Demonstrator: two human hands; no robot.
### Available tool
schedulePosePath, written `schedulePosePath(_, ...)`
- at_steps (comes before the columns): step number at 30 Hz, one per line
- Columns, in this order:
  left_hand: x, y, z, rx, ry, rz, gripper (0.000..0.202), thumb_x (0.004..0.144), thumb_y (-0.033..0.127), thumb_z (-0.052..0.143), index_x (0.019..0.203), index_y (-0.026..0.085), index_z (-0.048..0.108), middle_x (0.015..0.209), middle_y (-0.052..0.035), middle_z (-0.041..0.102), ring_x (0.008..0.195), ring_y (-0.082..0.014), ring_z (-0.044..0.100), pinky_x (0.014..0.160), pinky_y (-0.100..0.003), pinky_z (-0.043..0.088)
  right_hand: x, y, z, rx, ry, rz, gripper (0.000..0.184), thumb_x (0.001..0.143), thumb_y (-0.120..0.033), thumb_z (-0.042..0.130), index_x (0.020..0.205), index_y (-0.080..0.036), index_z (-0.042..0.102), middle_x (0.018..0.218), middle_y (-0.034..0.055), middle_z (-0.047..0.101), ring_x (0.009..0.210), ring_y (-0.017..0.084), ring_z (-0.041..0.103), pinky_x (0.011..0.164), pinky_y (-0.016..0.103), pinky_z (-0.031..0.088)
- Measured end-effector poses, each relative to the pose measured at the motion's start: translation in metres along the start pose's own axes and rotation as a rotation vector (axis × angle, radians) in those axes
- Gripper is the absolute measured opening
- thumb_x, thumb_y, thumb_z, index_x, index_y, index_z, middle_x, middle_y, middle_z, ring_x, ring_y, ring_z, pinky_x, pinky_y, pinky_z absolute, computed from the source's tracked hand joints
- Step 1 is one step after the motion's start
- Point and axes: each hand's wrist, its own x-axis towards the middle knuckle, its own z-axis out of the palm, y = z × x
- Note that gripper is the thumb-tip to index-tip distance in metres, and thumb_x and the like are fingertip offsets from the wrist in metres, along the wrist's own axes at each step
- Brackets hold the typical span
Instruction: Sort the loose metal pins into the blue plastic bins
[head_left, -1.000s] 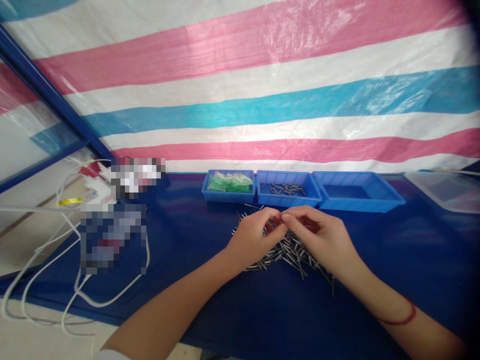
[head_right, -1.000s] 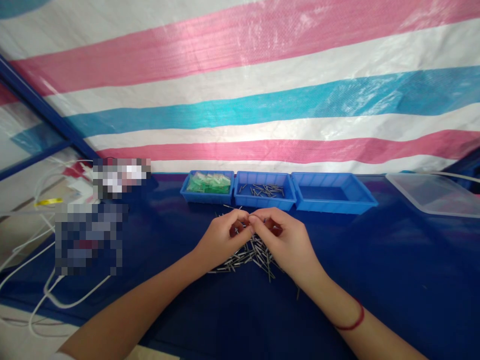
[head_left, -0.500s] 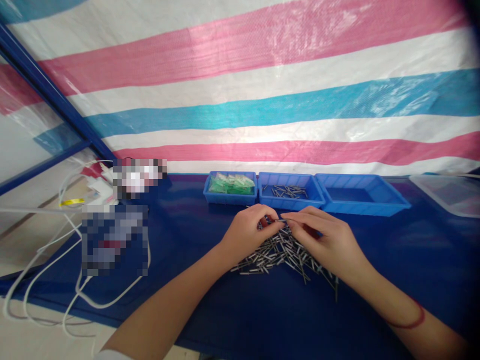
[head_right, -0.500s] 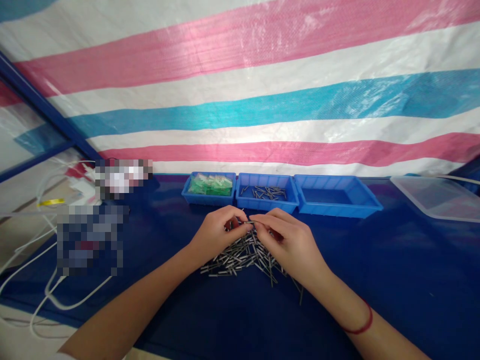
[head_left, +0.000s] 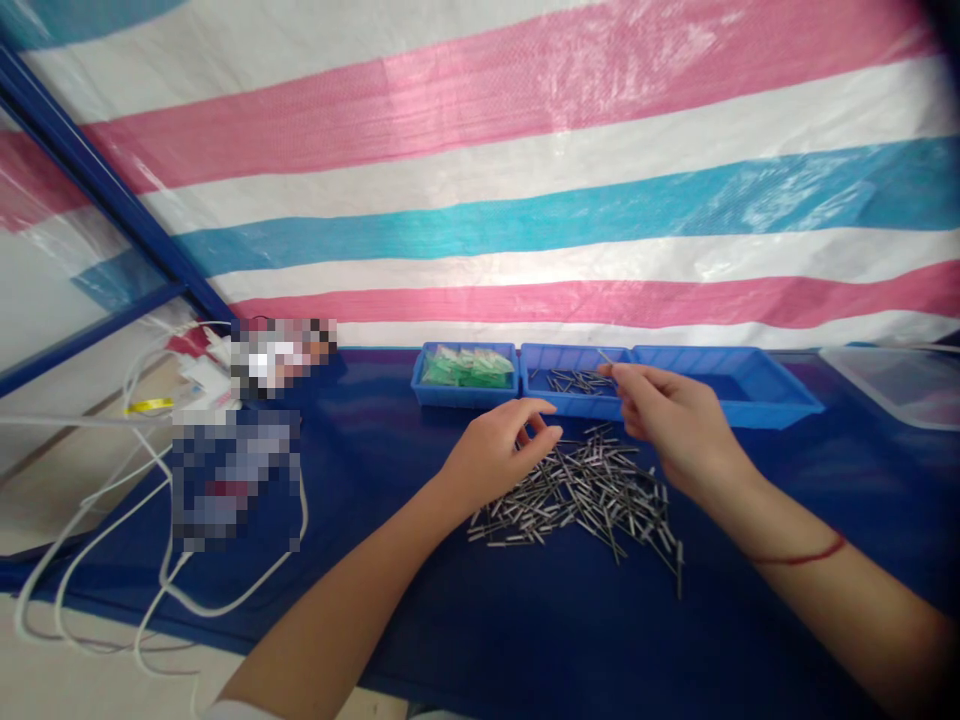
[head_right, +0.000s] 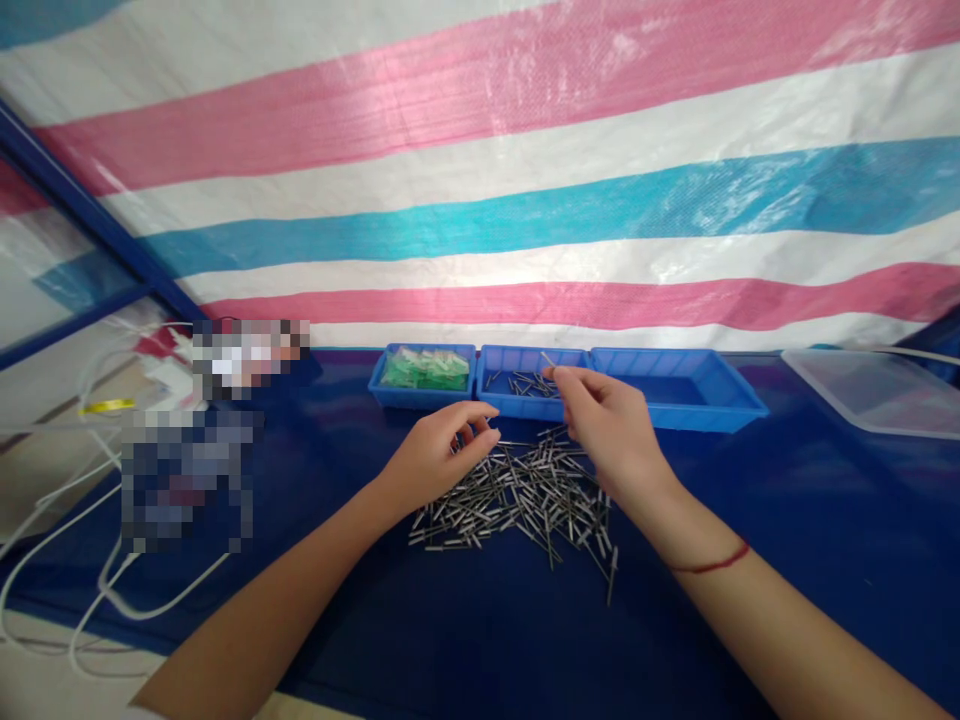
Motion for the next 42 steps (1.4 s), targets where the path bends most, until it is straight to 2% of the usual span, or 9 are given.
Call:
schedulePosePath(3,0.0,-0.001,0.0,0.096,-0.051,0.05,0.025,0.092,0.032,0.048,0.105,0.016,0.062,0.094,-0.0053,0.066,0.074,-0.0129,0.059,0.073,-0.026,0.048,0.009,-0.008,0.001,0.158,-0.012,0.167,0.037,0.077,-0.051,0.062,0.093,-0.018,0.067,0.059,-0.0036,0.04,0.042,0.006,0.026,0.036,0.023,0.017)
schedulePosePath(6,0.0,-0.002,0.001,0.182,-0.078,0.12,0.023,0.092,0.028,0.047,0.099,0.014,0.064,0.092,-0.0064,0.066,0.078,-0.0146,0.06,0.077,-0.026,0.048,0.004,-0.008,-0.001,0.19,-0.068,0.204,0.037,0.075,-0.051,0.064,0.09,-0.018,0.068,0.062,-0.003,0.043,0.044,0.005,0.029,0.037,0.022,0.018)
schedulePosePath(12,0.003,-0.007,0.0,0.257,-0.111,0.152,0.022,0.092,0.026,0.047,0.1,0.016,0.065,0.097,-0.0068,0.067,0.084,-0.0163,0.061,0.08,-0.027,0.048,-0.014,0.007,-0.015,0.1,-0.022,0.138,0.028,0.076,-0.045,0.063,0.076,-0.018,0.068,0.056,-0.0028,0.041,0.046,0.008,0.032,0.038,0.024,0.022)
schedulePosePath(16,0.011,-0.005,-0.001,0.315,-0.151,0.135,0.023,0.092,0.026,0.047,0.103,0.016,0.064,0.099,-0.0064,0.066,0.084,-0.0161,0.062,0.076,-0.026,0.048,-0.017,0.008,-0.02,0.005,-0.026,0.048,0.028,0.08,-0.044,0.058,0.076,-0.018,0.068,0.057,-0.0028,0.042,0.048,0.009,0.035,0.042,0.025,0.024)
schedulePosePath(19,0.022,0.003,0.003,0.385,-0.228,0.164,0.023,0.092,0.024,0.047,0.104,0.018,0.065,0.1,-0.0051,0.066,0.086,-0.0161,0.063,0.076,-0.026,0.048,-0.018,0.009,-0.021,-0.054,-0.048,0.02,0.027,0.082,-0.042,0.056,0.078,-0.018,0.068,0.056,-0.0028,0.042,0.049,0.01,0.036,0.044,0.025,0.026)
schedulePosePath(24,0.042,0.018,0.015,0.538,-0.353,0.186,0.026,0.093,0.024,0.044,0.1,0.023,0.069,0.091,-0.0031,0.066,0.08,-0.016,0.064,0.067,-0.024,0.047,-0.022,0.012,-0.018,-0.068,-0.076,0.027,0.03,0.082,-0.043,0.055,0.078,-0.017,0.068,0.059,-0.0014,0.044,0.05,0.01,0.037,0.044,0.025,0.028)
schedulePosePath(29,0.052,0.017,0.024,0.648,-0.44,0.215,0.021,0.088,0.024,0.053,0.095,0.028,0.072,0.081,-0.0016,0.062,0.073,-0.017,0.063,0.055,-0.024,0.041,-0.023,0.015,-0.016,-0.122,-0.125,0.011,0.03,0.082,-0.044,0.053,0.076,-0.018,0.067,0.058,-0.0009,0.044,0.051,0.012,0.038,0.045,0.025,0.028)
schedulePosePath(33,0.053,0.009,0.024,0.672,-0.444,0.288,0.019,0.088,0.026,0.054,0.095,0.029,0.072,0.083,-0.0009,0.063,0.074,-0.0156,0.063,0.057,-0.023,0.039,-0.022,0.015,-0.016,-0.14,-0.137,0.018,0.029,0.083,-0.042,0.054,0.071,-0.019,0.066,0.058,-0.001,0.046,0.052,0.012,0.039,0.046,0.025,0.027)
schedulePosePath(42,0.049,0.005,0.014,0.739,-0.437,0.32,0.019,0.09,0.028,0.052,0.091,0.024,0.07,0.083,-0.0024,0.064,0.072,-0.0159,0.062,0.06,-0.025,0.04,-0.023,0.011,-0.017,-0.225,-0.147,-0.009,0.031,0.082,-0.044,0.054,0.071,-0.019,0.068,0.058,-0.0005,0.049,0.053,0.013,0.044,0.047,0.026,0.032)
